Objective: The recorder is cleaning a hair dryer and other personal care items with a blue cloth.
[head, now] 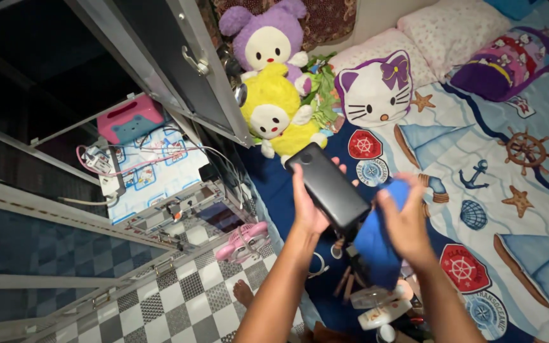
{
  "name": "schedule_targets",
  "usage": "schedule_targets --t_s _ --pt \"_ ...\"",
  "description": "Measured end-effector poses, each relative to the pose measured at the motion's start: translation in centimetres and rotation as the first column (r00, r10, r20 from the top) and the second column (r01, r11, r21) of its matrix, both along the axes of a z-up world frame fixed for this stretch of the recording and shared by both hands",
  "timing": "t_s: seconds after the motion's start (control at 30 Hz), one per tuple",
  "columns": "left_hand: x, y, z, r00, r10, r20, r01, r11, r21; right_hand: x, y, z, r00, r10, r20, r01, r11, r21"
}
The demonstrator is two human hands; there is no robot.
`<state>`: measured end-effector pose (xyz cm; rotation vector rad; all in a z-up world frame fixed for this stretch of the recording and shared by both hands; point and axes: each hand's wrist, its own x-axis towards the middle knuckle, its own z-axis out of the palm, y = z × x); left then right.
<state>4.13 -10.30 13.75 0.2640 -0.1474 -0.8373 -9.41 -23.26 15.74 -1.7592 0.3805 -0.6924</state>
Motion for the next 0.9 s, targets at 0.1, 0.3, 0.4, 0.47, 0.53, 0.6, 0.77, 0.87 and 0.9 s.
schedule_targets --t_s 0.1,0.3,0.4,0.47,0.53,0.6,0.77,0.87,0.9 --pt "0.0 -0.4 -3.5 0.997 0.065 -0.049 -0.058 0.991 0.120 1.7 -1.3 0.7 0.988 -0.131 0.077 0.144 0.972 -0.184" --pt "-2.7 -2.2 -5.0 0.995 -0.081 -0.053 0.087 0.987 0.132 5.3 3.6 5.1 0.997 0.016 -0.081 -0.061 0.804 -0.592" --pt "-1.5 -1.3 -5.9 0.997 -0.018 -0.073 0.028 0.990 0.140 4.3 5.2 4.3 0.975 0.144 -0.170 -0.221 0.735 -0.641" --pt "-1.4 -1.2 -6.9 0.996 -0.039 -0.077 0.046 0.995 0.089 3.7 5.3 3.4 0.970 0.162 -0.183 -0.242 0.728 -0.641" --pt "-1.0 -1.2 -6.9 0.997 -0.065 -0.033 0.067 0.997 0.048 4.8 4.7 2.8 0.970 0.124 -0.207 -0.226 0.766 -0.601" --pt "-2.0 -1.0 -5.0 0.992 -0.081 -0.100 0.096 0.984 0.153 7.6 2.1 -0.3 0.976 0.106 -0.189 -0.193 0.820 -0.538" --pt "-2.8 -1.0 -2.3 0.990 -0.105 -0.091 0.130 0.932 0.338 9.1 0.6 -1.7 0.999 0.026 -0.022 -0.033 0.897 -0.440" --pt "-0.8 -1.4 -6.0 0.979 -0.150 -0.134 0.190 0.912 0.363 7.4 4.3 0.4 0.997 -0.044 -0.070 -0.001 0.841 -0.542" --pt "-0.6 -1.5 -9.9 0.983 -0.157 -0.100 0.181 0.931 0.318 6.2 6.3 0.7 0.991 -0.054 -0.120 -0.031 0.789 -0.613"
